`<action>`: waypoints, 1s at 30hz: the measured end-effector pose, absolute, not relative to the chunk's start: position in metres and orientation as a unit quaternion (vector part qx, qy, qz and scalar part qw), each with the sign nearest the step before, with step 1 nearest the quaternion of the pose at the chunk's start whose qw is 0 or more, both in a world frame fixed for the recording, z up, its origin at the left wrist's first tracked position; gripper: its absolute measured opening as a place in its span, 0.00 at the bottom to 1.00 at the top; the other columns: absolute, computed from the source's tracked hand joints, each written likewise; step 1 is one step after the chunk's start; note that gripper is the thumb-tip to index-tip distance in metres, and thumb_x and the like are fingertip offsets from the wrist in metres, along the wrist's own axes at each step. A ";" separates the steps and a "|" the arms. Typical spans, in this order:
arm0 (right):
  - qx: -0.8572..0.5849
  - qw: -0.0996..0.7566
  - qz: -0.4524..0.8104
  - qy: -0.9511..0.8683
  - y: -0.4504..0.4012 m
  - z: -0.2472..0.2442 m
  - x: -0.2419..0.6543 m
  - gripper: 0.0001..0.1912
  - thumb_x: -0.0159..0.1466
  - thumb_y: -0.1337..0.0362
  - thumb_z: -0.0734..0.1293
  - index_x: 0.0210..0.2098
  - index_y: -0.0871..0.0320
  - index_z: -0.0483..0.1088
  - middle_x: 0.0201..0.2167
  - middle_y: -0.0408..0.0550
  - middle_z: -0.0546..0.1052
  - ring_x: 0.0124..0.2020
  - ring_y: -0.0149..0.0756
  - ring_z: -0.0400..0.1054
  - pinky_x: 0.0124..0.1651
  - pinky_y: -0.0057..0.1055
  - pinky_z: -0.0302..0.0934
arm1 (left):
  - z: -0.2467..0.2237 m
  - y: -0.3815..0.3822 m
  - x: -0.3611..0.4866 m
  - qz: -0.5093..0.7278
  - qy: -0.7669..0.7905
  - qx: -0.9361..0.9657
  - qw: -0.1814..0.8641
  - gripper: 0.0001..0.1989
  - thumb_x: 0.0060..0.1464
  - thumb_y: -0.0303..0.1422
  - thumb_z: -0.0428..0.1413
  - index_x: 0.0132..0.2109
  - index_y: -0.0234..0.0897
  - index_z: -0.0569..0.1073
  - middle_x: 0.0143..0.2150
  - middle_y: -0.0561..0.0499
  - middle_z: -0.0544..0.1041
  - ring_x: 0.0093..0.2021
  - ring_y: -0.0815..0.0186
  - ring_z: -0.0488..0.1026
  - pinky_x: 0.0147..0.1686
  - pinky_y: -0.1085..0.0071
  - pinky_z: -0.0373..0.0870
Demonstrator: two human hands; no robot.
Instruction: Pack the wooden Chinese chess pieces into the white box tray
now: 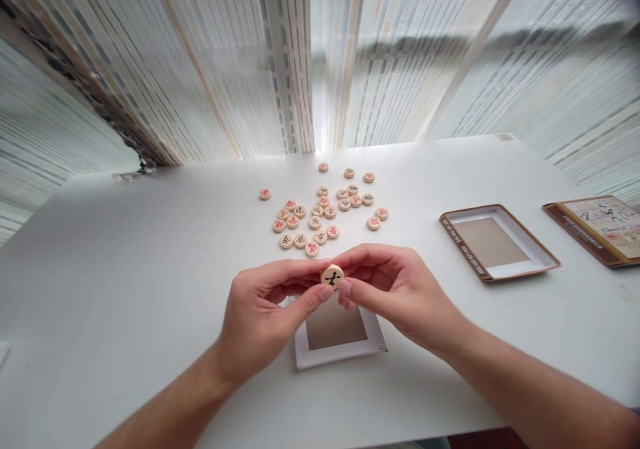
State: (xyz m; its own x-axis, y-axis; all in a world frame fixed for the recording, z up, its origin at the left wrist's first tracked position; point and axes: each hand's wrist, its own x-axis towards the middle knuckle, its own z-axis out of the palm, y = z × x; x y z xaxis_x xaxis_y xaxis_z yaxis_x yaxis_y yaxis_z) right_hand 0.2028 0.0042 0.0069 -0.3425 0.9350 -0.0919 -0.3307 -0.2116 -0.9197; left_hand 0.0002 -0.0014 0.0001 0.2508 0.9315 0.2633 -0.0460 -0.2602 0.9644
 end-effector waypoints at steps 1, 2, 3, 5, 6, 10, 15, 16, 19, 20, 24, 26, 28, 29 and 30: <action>-0.351 0.456 0.696 -0.430 0.004 0.007 0.202 0.13 0.55 0.68 0.85 0.40 0.55 0.87 0.31 0.45 0.84 0.29 0.28 0.75 0.35 0.21 0.74 | 0.001 -0.001 0.000 0.497 0.357 0.620 0.490 0.20 0.58 0.18 0.69 0.51 0.46 0.88 0.48 0.53 0.90 0.41 0.65 0.89 0.46 0.77 0.87; -0.353 0.455 0.697 -0.427 0.004 0.006 0.202 0.13 0.55 0.69 0.86 0.39 0.55 0.87 0.30 0.45 0.85 0.29 0.28 0.75 0.35 0.21 0.74 | 0.001 -0.001 0.001 0.497 0.357 0.622 0.488 0.20 0.57 0.18 0.70 0.50 0.46 0.88 0.47 0.53 0.90 0.41 0.66 0.89 0.46 0.78 0.87; -0.353 0.454 0.699 -0.425 0.004 0.006 0.202 0.13 0.54 0.70 0.86 0.38 0.56 0.87 0.30 0.45 0.85 0.29 0.28 0.75 0.34 0.20 0.73 | 0.002 -0.001 0.001 0.496 0.356 0.624 0.487 0.20 0.57 0.18 0.70 0.50 0.46 0.88 0.46 0.54 0.90 0.40 0.66 0.89 0.45 0.78 0.87; -0.350 0.454 0.702 -0.422 0.004 0.005 0.202 0.13 0.54 0.70 0.86 0.37 0.56 0.87 0.29 0.45 0.85 0.29 0.27 0.75 0.33 0.19 0.73 | 0.003 -0.001 0.001 0.495 0.355 0.629 0.483 0.20 0.56 0.18 0.70 0.50 0.47 0.88 0.46 0.55 0.91 0.40 0.67 0.89 0.45 0.79 0.87; -0.347 0.456 0.702 -0.422 0.005 0.005 0.202 0.13 0.54 0.71 0.86 0.37 0.56 0.87 0.29 0.45 0.85 0.29 0.27 0.75 0.33 0.19 0.73 | 0.003 -0.001 0.001 0.494 0.356 0.631 0.481 0.20 0.57 0.18 0.70 0.50 0.47 0.88 0.46 0.55 0.91 0.40 0.67 0.89 0.45 0.79 0.86; -0.324 0.468 0.696 -0.437 0.005 0.003 0.203 0.13 0.54 0.71 0.85 0.39 0.55 0.88 0.29 0.44 0.84 0.30 0.26 0.75 0.34 0.17 0.72 | -0.001 -0.001 0.001 0.499 0.364 0.631 0.470 0.19 0.58 0.19 0.70 0.50 0.47 0.88 0.46 0.55 0.90 0.41 0.67 0.89 0.47 0.79 0.86; -0.317 0.483 0.674 -0.461 0.005 0.002 0.203 0.15 0.56 0.71 0.85 0.42 0.53 0.88 0.31 0.43 0.84 0.31 0.26 0.76 0.37 0.18 0.72 | -0.004 -0.001 -0.001 0.512 0.369 0.632 0.449 0.18 0.57 0.18 0.70 0.49 0.46 0.88 0.45 0.55 0.90 0.42 0.68 0.88 0.46 0.79 0.86; -0.317 0.484 0.673 -0.461 0.005 0.002 0.203 0.15 0.56 0.71 0.85 0.42 0.53 0.88 0.31 0.44 0.84 0.31 0.27 0.76 0.36 0.19 0.72 | -0.004 -0.001 -0.001 0.513 0.370 0.631 0.449 0.18 0.57 0.18 0.70 0.49 0.46 0.88 0.45 0.55 0.90 0.41 0.68 0.88 0.46 0.79 0.86; -0.323 0.481 0.676 -0.455 0.005 0.002 0.203 0.14 0.57 0.71 0.85 0.42 0.53 0.88 0.32 0.45 0.85 0.30 0.26 0.75 0.35 0.19 0.73 | -0.003 -0.001 -0.001 0.516 0.371 0.625 0.453 0.18 0.56 0.19 0.71 0.49 0.45 0.88 0.44 0.54 0.90 0.41 0.67 0.89 0.46 0.77 0.86; -0.329 0.480 0.677 -0.450 0.005 0.002 0.203 0.14 0.57 0.70 0.84 0.42 0.54 0.88 0.32 0.46 0.85 0.30 0.27 0.75 0.35 0.19 0.73 | -0.003 -0.001 -0.001 0.517 0.371 0.624 0.454 0.18 0.56 0.19 0.71 0.49 0.45 0.88 0.44 0.54 0.90 0.40 0.66 0.89 0.46 0.77 0.87; -0.346 0.478 0.678 -0.439 0.005 0.001 0.205 0.14 0.58 0.68 0.84 0.43 0.53 0.87 0.31 0.45 0.85 0.28 0.27 0.76 0.33 0.20 0.74 | -0.001 -0.001 0.000 0.515 0.391 0.615 0.452 0.18 0.54 0.19 0.72 0.48 0.44 0.89 0.41 0.54 0.91 0.39 0.66 0.89 0.43 0.78 0.87; -0.342 0.474 0.682 -0.440 0.006 0.001 0.205 0.14 0.59 0.68 0.84 0.44 0.52 0.87 0.29 0.43 0.85 0.26 0.26 0.76 0.32 0.20 0.74 | 0.000 -0.001 0.000 0.515 0.400 0.601 0.461 0.17 0.54 0.19 0.72 0.47 0.43 0.89 0.40 0.54 0.91 0.38 0.65 0.89 0.43 0.78 0.87; -0.337 0.469 0.689 -0.438 0.006 0.000 0.205 0.13 0.60 0.67 0.84 0.45 0.51 0.87 0.29 0.43 0.85 0.25 0.25 0.76 0.32 0.20 0.74 | 0.001 -0.001 0.001 0.518 0.399 0.582 0.485 0.15 0.55 0.19 0.71 0.46 0.42 0.89 0.38 0.53 0.91 0.36 0.64 0.89 0.42 0.77 0.88; -0.335 0.468 0.693 -0.435 0.006 -0.001 0.205 0.14 0.60 0.66 0.83 0.45 0.51 0.87 0.30 0.44 0.86 0.25 0.25 0.76 0.32 0.20 0.74 | 0.001 -0.001 0.001 0.519 0.395 0.573 0.496 0.15 0.56 0.19 0.71 0.46 0.42 0.89 0.37 0.53 0.91 0.35 0.64 0.89 0.41 0.76 0.88; -0.335 0.466 0.696 -0.432 0.006 -0.001 0.205 0.14 0.61 0.66 0.83 0.46 0.50 0.87 0.31 0.45 0.86 0.26 0.26 0.76 0.32 0.21 0.74 | 0.001 -0.001 0.001 0.521 0.393 0.565 0.504 0.14 0.57 0.19 0.70 0.46 0.42 0.89 0.37 0.53 0.90 0.35 0.64 0.89 0.40 0.76 0.88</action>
State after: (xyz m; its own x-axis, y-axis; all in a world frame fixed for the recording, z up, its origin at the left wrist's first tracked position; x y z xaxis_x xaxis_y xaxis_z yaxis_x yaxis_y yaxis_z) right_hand 0.2049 0.0062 -0.0013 -0.3410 0.9379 -0.0630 -0.3600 -0.1922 -0.9129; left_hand 0.0010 -0.0008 0.0012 0.1482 0.9698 0.1935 -0.0817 -0.1830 0.9797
